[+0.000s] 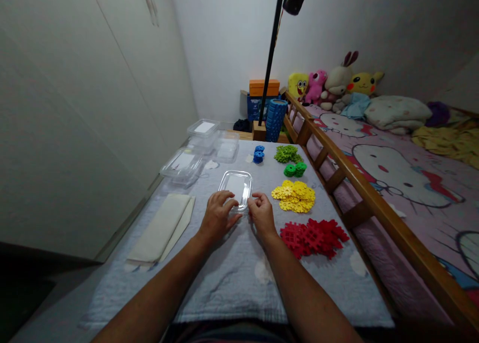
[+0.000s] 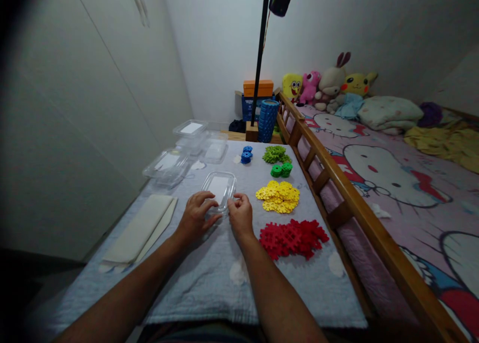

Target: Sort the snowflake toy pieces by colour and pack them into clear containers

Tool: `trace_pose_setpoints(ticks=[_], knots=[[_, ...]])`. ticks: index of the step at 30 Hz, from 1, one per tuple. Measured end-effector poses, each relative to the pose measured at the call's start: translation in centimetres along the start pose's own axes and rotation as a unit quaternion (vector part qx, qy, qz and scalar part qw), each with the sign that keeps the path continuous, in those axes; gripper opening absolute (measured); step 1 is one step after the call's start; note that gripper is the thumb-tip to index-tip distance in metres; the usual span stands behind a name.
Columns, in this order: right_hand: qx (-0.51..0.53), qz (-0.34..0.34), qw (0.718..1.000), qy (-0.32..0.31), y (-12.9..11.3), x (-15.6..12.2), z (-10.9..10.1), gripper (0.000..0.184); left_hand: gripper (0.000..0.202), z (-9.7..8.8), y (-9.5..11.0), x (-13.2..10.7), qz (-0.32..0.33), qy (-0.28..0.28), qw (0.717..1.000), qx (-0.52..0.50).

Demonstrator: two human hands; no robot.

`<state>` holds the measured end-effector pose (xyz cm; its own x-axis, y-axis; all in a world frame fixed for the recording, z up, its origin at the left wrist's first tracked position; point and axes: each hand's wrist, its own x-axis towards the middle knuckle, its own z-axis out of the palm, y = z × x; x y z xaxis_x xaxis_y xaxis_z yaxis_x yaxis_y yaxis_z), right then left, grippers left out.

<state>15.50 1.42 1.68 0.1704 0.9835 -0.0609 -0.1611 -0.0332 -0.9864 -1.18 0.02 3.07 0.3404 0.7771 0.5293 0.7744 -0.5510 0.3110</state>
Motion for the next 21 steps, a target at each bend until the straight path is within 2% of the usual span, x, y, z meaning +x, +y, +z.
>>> trace_pose_setpoints(ticks=[9,13,21], knots=[[0.13,0.084,0.988,-0.024,0.0,0.0,0.2,0.045,0.018,0.5,0.5,-0.3,0.001,-0.027,1.0,-0.003],[0.173,0.122,0.976,-0.04,-0.1,0.0,0.1,0.043,0.016,0.4,0.9,-0.3,-0.001,-0.028,1.0,0.004],[0.191,0.131,0.971,-0.066,-0.1,-0.3,0.4,0.036,0.016,0.3,2.0,0.1,-0.017,-0.012,0.999,0.03]])
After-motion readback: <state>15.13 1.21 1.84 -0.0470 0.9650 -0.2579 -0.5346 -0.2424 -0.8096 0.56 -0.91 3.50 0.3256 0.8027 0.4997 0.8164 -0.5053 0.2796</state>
